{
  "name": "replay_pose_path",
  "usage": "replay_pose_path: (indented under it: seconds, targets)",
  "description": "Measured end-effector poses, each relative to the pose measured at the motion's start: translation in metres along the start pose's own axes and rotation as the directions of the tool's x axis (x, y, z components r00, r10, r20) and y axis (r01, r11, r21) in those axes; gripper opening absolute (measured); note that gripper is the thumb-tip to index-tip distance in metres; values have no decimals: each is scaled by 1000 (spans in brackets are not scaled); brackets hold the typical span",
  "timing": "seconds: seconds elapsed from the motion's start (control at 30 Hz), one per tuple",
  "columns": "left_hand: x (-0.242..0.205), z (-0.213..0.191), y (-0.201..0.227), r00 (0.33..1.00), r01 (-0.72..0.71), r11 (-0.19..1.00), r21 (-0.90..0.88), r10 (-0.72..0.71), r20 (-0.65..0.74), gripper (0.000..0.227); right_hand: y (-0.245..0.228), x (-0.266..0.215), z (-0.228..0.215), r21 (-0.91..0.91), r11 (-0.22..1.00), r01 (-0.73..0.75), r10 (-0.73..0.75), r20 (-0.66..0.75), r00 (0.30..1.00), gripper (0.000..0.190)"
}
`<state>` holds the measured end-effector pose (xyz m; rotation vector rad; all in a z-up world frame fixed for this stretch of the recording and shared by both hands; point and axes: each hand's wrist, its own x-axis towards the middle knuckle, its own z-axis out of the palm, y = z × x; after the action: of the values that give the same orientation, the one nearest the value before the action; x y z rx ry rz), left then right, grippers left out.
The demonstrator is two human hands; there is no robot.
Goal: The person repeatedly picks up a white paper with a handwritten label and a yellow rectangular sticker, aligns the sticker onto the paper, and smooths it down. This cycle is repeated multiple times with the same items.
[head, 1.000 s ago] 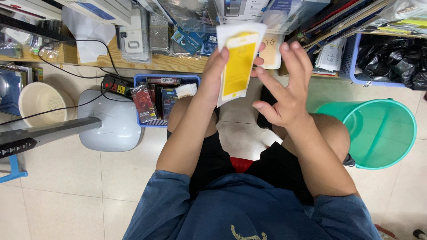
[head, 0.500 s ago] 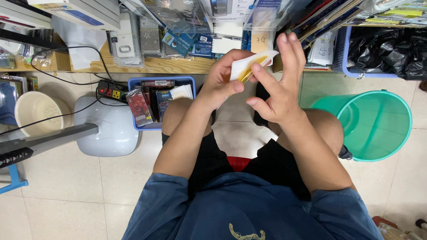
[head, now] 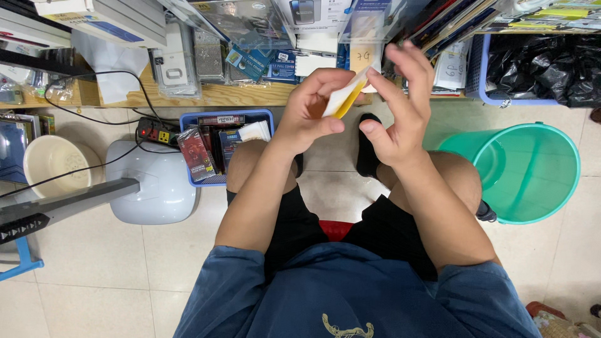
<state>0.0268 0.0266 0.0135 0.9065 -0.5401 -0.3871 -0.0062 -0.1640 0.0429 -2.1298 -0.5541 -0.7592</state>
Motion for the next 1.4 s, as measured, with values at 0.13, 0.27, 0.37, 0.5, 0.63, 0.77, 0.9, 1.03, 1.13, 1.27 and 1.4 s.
replay_pose_path:
  seconds: [0.13,0.27,0.37,0.5,0.63,0.77,0.9,1.03,1.13,1.27,1.4]
  targets:
    - [1,9,0,987,83,938,336,-29,-161,63,11,-11,10,380,886,-265,258,72,964,57]
    - [2,13,-1,976,130,837,532,-13,-219,61,21,-14,10,624,578,-525,460,282,842,56]
    - [3,15,-2,985,125,883,453,-53,-167,63,20,-13,11,697,468,-544,519,282,807,54]
    - [1,8,-19,990,92,976,198,-68,-122,57,28,-16,16,832,241,-500,627,260,735,57]
    - [8,2,-24,802,290,956,-46,-269,-533,53,32,-4,6,889,-65,-454,716,358,600,55]
    - [6,-30,-42,560,152,965,-215,-264,-785,26,24,12,-5,863,-377,-336,700,504,507,61]
    - [6,-29,-38,559,82,965,-250,-252,-790,18,26,-2,-5,795,-503,-340,579,602,550,55]
    - [8,-16,-26,614,178,974,-141,-222,-758,21,34,-22,-4,720,-595,-358,369,640,675,57]
    - [10,-8,-17,619,279,958,-69,-234,-750,23,36,-27,-3,720,-615,-322,303,593,746,59]
    - [7,-9,-23,681,308,951,37,-193,-706,28,39,-28,-3,743,-585,-325,355,596,720,59]
    - [6,-9,-26,724,310,941,136,-141,-675,31,37,-26,-3,747,-569,-343,373,607,702,57]
